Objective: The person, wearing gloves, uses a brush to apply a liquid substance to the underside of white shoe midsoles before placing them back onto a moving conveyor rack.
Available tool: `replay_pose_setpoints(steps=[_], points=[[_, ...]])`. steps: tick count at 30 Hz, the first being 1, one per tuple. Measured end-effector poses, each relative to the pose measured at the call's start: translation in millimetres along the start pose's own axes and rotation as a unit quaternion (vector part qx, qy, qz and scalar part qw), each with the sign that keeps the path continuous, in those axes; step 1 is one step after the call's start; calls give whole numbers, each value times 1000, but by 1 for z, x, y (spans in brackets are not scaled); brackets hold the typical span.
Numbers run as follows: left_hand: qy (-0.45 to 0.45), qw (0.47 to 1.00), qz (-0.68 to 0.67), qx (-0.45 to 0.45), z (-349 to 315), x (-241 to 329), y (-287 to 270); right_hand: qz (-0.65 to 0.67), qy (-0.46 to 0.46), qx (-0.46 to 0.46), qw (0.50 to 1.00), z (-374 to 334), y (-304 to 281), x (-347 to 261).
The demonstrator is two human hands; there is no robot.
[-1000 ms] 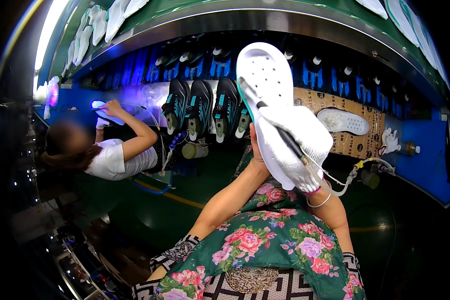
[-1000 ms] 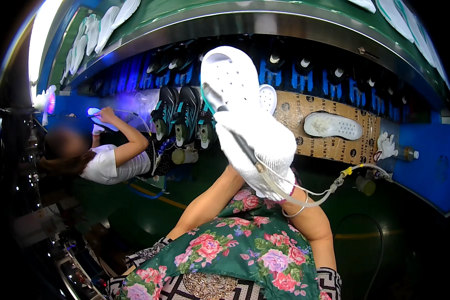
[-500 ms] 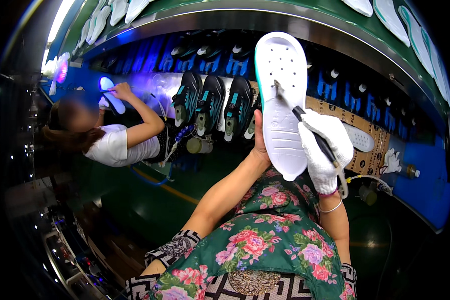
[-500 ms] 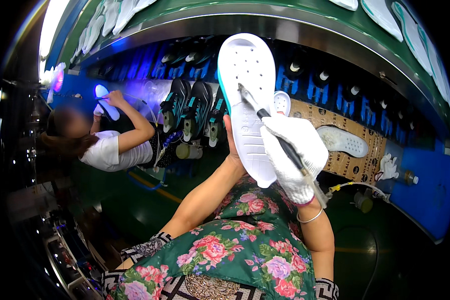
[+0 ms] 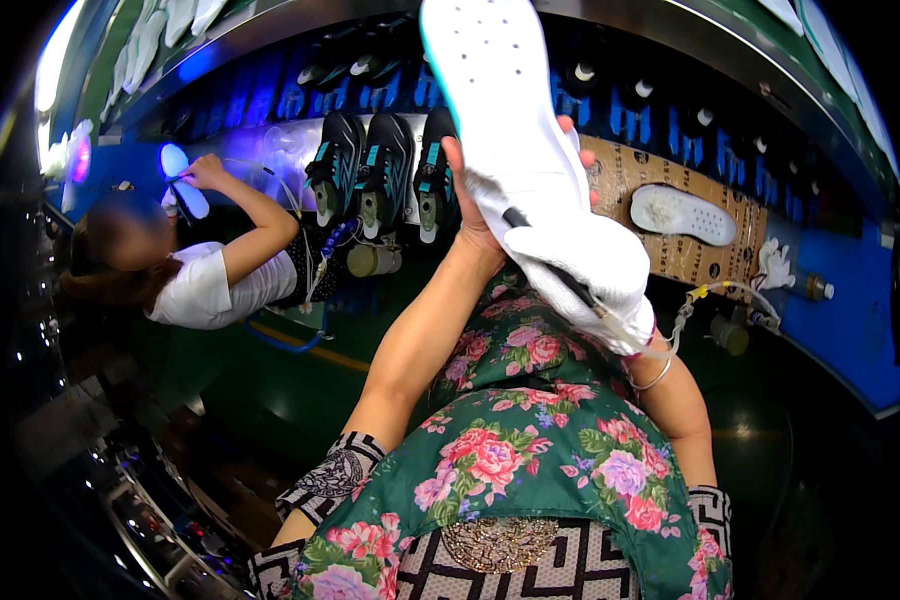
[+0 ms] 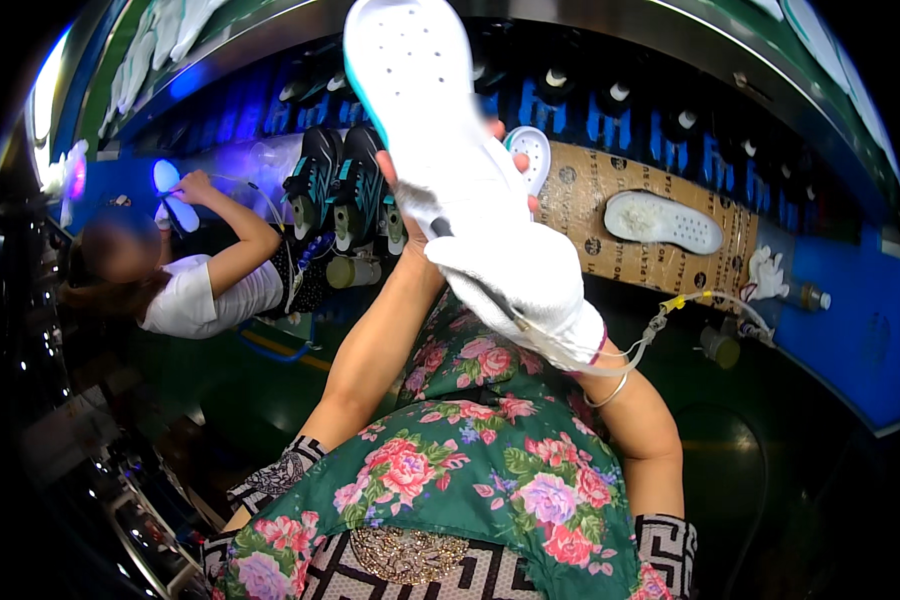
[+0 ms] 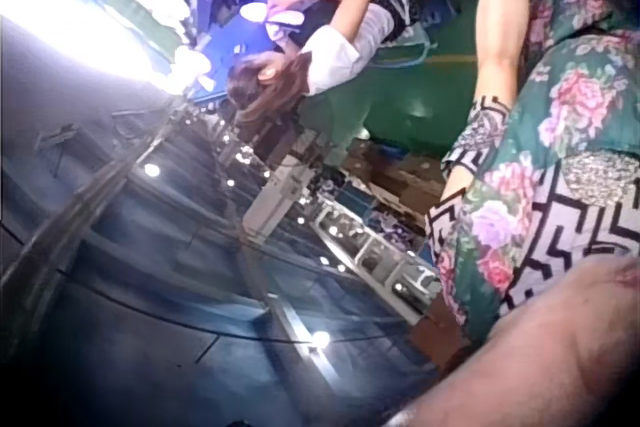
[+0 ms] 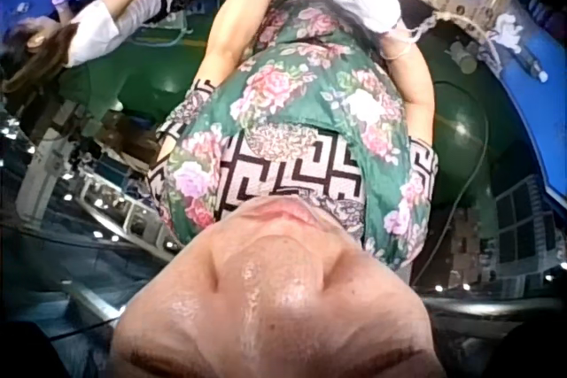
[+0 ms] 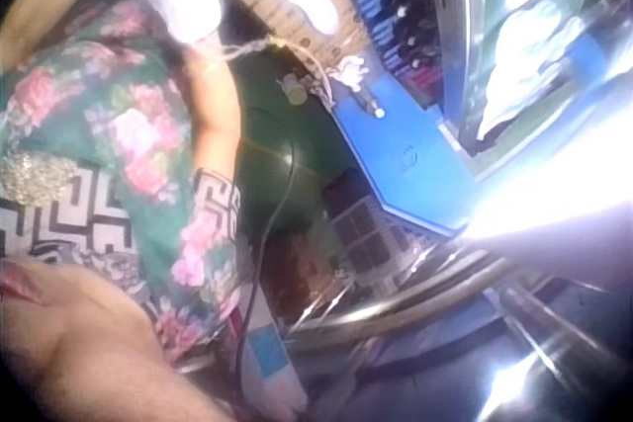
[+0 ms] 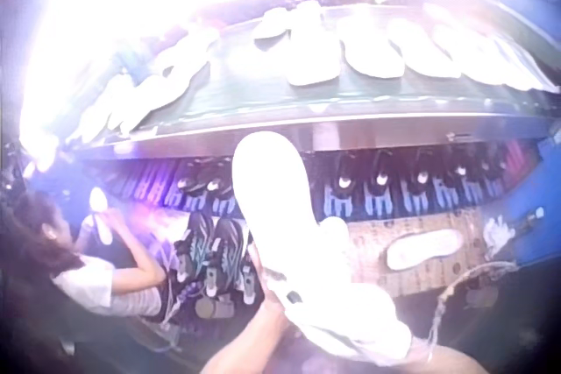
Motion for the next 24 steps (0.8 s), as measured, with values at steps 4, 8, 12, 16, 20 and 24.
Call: replay_pose_setpoints(steps=[4, 8, 12, 16, 20, 24], points=[[48, 992, -113, -40, 4, 4, 20, 97, 126, 24, 987, -8, -9, 30], [-18, 995, 8, -101, 13, 7, 17, -27, -39, -36, 998, -10, 4, -1], [-7, 998, -26, -64, 8, 10, 19, 86, 32, -89, 992, -16, 4, 9], [-58, 998, 23, -32, 9, 13, 10, 190, 183, -49, 963, -29, 10, 51], [-83, 994, 53, -41, 18, 19, 14, 103, 3, -63, 993, -15, 9, 6], [-200, 977, -14, -75, 19, 16, 27, 220, 239, -31, 945, -28, 11, 50]])
Point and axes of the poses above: each hand's wrist, its own z-axis towards the middle knuckle, its own y-axis out of the palm, x = y × z, the point moved 9 cm from there along z, towards the middle knuckle, and after that the axes turned 4 degrees about x, right-handed, at the moved point
